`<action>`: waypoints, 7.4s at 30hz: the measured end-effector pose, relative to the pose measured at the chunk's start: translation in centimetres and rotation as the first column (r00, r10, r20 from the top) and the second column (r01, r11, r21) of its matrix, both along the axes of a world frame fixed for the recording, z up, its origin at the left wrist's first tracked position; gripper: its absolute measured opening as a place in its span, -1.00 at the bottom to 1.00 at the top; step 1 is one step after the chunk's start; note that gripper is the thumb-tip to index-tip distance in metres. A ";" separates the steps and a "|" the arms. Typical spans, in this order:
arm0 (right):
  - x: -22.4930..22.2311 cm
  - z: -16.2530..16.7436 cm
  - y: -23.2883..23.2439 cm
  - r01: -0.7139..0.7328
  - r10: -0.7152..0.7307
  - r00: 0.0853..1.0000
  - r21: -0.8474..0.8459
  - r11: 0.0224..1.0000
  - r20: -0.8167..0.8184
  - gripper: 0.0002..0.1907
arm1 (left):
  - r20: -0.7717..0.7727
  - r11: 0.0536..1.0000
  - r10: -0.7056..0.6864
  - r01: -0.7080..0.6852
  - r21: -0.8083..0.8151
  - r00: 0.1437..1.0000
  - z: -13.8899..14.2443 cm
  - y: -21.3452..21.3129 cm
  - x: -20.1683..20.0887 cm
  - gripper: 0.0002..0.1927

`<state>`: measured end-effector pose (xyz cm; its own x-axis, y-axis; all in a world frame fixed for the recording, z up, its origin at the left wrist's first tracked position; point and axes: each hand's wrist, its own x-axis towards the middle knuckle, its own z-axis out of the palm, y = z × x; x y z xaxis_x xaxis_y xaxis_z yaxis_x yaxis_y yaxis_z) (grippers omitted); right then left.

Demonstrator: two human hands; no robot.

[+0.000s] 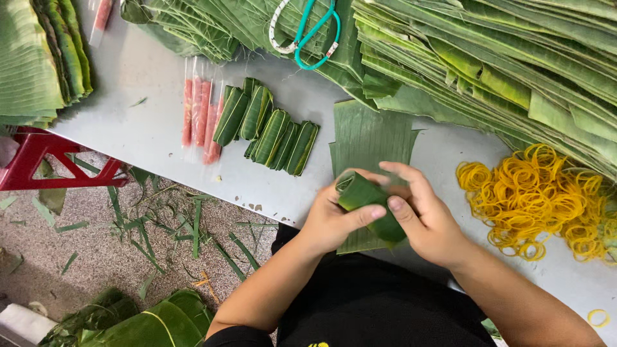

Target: The person wraps sausage sticks in cut pieces of banana leaf, folding the leaf around each sausage and securing it with a yellow rubber band. They place finished wrapped sausages in a row and gather completed ones into a bundle held in one hand.

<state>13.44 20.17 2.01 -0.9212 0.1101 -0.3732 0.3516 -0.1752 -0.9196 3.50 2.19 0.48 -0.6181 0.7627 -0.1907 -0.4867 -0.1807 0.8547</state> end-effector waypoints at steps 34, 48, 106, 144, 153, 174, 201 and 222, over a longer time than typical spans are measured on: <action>-0.1 5.7 2.1 0.002 0.388 0.816 0.673 0.740 -0.429 -0.33 | -0.413 0.961 -0.254 0.181 -0.207 0.874 2.9 -2.2 -1.4 0.09; -1.0 4.4 -0.2 0.129 0.496 0.599 0.687 0.715 -0.629 -0.68 | 0.355 0.917 -0.389 0.320 0.237 0.850 -0.2 -0.3 0.9 0.01; 3.1 1.9 9.2 -0.050 0.014 0.999 0.998 0.031 0.049 -0.83 | -0.791 0.962 -0.140 -0.107 -0.250 0.595 2.5 -1.2 -0.9 0.11; -1.5 5.6 0.5 -0.167 0.438 0.854 0.648 0.743 -0.282 -0.89 | 0.101 0.994 -0.036 0.025 0.107 0.994 0.8 -1.1 -0.4 0.01; -0.3 2.7 1.7 -0.649 0.660 0.727 0.125 0.750 -0.189 -0.64 | 0.188 0.876 0.456 -0.476 0.078 0.870 0.6 -1.4 -1.0 -0.03; 2.4 -2.4 1.9 -0.247 0.232 0.952 -0.050 0.968 -0.198 -0.44 | -0.936 0.876 -0.201 -0.374 -0.304 0.290 3.2 -0.5 -1.9 0.14; -13.9 4.5 14.7 0.039 0.155 0.987 0.997 -0.060 -0.029 -0.82 | -0.750 0.568 -0.641 -0.554 -0.608 0.166 3.9 -5.6 -6.4 -0.38; -4.9 6.6 7.0 0.527 0.615 0.485 0.769 0.361 -0.621 -0.71 | 0.490 0.957 0.043 -0.177 0.231 0.871 1.2 5.0 -10.9 -0.48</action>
<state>8.53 27.17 8.59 -0.6494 -0.2655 0.7126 -0.5630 0.7978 -0.2158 -7.40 7.22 1.68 -0.5860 0.7579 -0.2865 -0.7837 -0.4403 0.4382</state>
